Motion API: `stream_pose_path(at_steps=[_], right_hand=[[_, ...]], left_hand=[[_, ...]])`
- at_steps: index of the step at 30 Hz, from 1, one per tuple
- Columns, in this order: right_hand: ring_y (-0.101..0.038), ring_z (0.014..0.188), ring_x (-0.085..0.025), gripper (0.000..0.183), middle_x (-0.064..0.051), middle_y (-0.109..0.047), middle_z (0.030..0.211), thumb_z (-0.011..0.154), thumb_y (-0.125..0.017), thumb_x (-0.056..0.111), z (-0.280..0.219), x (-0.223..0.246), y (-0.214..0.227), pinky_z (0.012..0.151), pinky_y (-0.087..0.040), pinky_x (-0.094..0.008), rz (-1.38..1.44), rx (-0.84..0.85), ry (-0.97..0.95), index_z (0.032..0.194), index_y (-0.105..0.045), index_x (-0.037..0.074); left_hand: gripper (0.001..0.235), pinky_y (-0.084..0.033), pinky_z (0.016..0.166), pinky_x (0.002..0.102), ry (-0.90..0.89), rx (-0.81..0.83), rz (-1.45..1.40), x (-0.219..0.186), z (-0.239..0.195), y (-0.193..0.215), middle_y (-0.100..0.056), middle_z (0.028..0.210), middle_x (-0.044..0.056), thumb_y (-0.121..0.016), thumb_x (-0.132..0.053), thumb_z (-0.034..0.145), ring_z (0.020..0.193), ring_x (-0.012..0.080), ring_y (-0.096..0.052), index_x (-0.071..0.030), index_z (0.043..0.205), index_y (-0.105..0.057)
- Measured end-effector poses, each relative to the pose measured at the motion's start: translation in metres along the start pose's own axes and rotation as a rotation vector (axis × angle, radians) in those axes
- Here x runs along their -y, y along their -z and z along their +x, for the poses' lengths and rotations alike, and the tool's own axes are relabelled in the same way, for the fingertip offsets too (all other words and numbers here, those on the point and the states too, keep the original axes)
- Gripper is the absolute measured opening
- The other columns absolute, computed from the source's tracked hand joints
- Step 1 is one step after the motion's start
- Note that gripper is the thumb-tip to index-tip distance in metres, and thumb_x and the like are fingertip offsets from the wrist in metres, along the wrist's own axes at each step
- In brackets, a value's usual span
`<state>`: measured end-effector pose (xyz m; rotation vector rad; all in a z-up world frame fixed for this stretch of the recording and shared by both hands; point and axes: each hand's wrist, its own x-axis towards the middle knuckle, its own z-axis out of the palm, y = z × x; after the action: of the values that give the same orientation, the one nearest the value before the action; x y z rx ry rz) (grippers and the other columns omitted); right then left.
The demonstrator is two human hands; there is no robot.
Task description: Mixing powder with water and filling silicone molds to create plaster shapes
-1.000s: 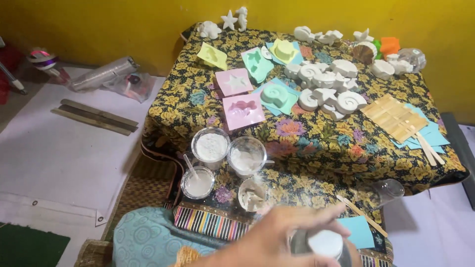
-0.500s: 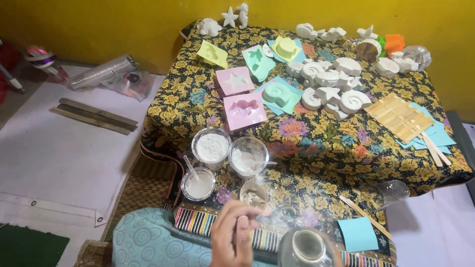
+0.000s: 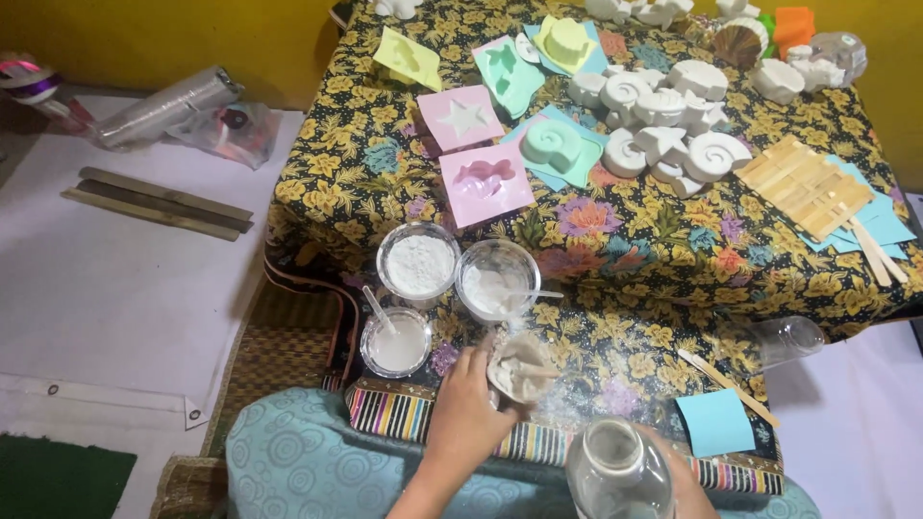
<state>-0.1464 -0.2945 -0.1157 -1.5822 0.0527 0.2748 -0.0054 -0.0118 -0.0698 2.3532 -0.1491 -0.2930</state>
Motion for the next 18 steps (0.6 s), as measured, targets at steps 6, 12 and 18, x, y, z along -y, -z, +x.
stream_pose_path(at_steps=[6,12,18], right_hand=[[-0.064,0.116,-0.042,0.065,-0.034,-0.065,0.122,0.078,-0.065,0.019,0.047,0.072,-0.013,0.103,-0.047,-0.057,0.243,-0.205,-0.386,0.139,-0.051,-0.001],[-0.076,0.124,-0.026,0.094,-0.014,-0.079,0.132,0.054,-0.095,0.019,0.046,0.040,0.022,0.107,-0.053,-0.045,-0.268,0.097,-0.138,0.139,-0.057,0.006],[-0.083,0.115,-0.024,0.093,-0.013,-0.086,0.124,0.045,-0.100,0.007,0.056,0.057,0.016,0.101,-0.060,-0.041,-0.275,0.041,-0.264,0.132,-0.066,0.006]], left_hand=[[0.091,-0.046,0.098,0.045,-0.123,0.002,0.024,0.013,-0.003,-0.003,-0.060,0.124,0.016,-0.093,-0.047,0.064,0.108,0.0342,-0.059,0.001,0.133,-0.057],[0.083,-0.045,0.089,0.040,-0.155,-0.117,0.004,0.016,-0.007,-0.016,-0.063,0.107,0.009,-0.093,-0.056,0.062,0.094,0.0268,-0.058,-0.004,0.117,-0.059],[0.078,-0.040,0.085,0.039,-0.301,-0.303,-0.027,0.017,-0.010,-0.026,-0.063,0.099,0.007,-0.089,-0.059,0.064,0.085,0.0240,-0.057,-0.002,0.109,-0.060]])
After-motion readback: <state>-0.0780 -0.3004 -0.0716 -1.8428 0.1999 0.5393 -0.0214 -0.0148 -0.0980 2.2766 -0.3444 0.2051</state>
